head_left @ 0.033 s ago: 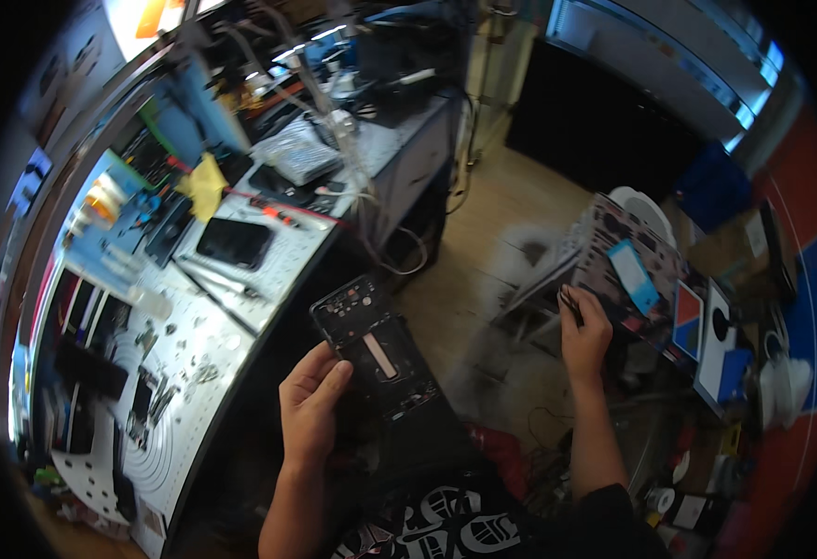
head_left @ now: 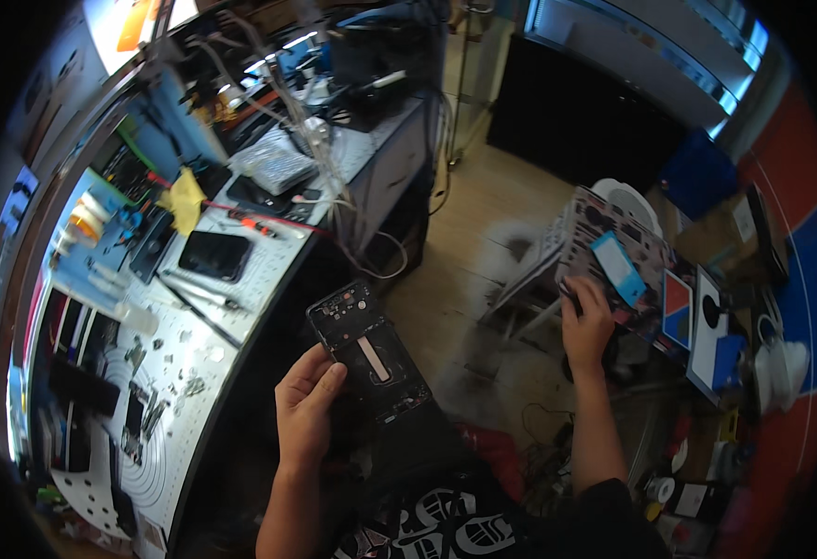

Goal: The person assembles a smartphone by placing internal components into the chassis. They handle a battery, camera module, and small screws, then install a screen and apply adhesive tape to the back of the device.

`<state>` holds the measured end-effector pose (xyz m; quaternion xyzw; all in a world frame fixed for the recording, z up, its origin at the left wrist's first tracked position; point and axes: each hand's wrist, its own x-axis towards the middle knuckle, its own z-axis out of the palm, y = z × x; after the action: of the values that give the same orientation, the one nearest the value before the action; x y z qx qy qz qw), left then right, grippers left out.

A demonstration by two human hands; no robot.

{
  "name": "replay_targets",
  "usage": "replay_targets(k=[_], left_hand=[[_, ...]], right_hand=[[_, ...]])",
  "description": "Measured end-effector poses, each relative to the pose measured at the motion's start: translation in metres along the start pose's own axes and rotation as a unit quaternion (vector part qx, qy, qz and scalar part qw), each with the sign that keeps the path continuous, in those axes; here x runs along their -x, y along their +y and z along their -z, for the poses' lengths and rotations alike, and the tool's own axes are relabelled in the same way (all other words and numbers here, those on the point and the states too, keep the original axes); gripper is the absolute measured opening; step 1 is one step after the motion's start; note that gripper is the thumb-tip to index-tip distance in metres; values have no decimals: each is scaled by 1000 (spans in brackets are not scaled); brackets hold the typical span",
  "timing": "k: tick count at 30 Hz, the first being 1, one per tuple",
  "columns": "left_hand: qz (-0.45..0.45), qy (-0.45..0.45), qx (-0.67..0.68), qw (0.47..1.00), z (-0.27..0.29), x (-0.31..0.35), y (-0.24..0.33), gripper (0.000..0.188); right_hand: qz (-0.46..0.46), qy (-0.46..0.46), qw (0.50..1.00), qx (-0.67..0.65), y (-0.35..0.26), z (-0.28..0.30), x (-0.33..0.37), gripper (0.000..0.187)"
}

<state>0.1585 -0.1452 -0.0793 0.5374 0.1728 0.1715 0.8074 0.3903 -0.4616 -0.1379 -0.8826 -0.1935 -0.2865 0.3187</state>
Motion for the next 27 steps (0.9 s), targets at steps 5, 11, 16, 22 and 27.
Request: replay_targets(k=[5, 11, 16, 22, 27], left_hand=[[47, -119, -47, 991, -66, -56, -49, 44], [14, -213, -117, 970, -181, -135, -126, 43], [-33, -235, -256, 937, -289, -188, -164, 40], [-118, -127, -296, 939, -347, -207, -233, 18], [-156, -210, -326, 908, -328, -183, -193, 20]], right_hand=[[26, -10, 981, 192, 93, 34, -33, 28], [-119, -17, 963, 242, 162, 46, -34, 29], [-130, 55, 965, 220, 165, 43, -29, 40], [-83, 23, 977, 196, 226, 53, -14, 40], [-117, -13, 927, 357, 204, 60, -27, 35]])
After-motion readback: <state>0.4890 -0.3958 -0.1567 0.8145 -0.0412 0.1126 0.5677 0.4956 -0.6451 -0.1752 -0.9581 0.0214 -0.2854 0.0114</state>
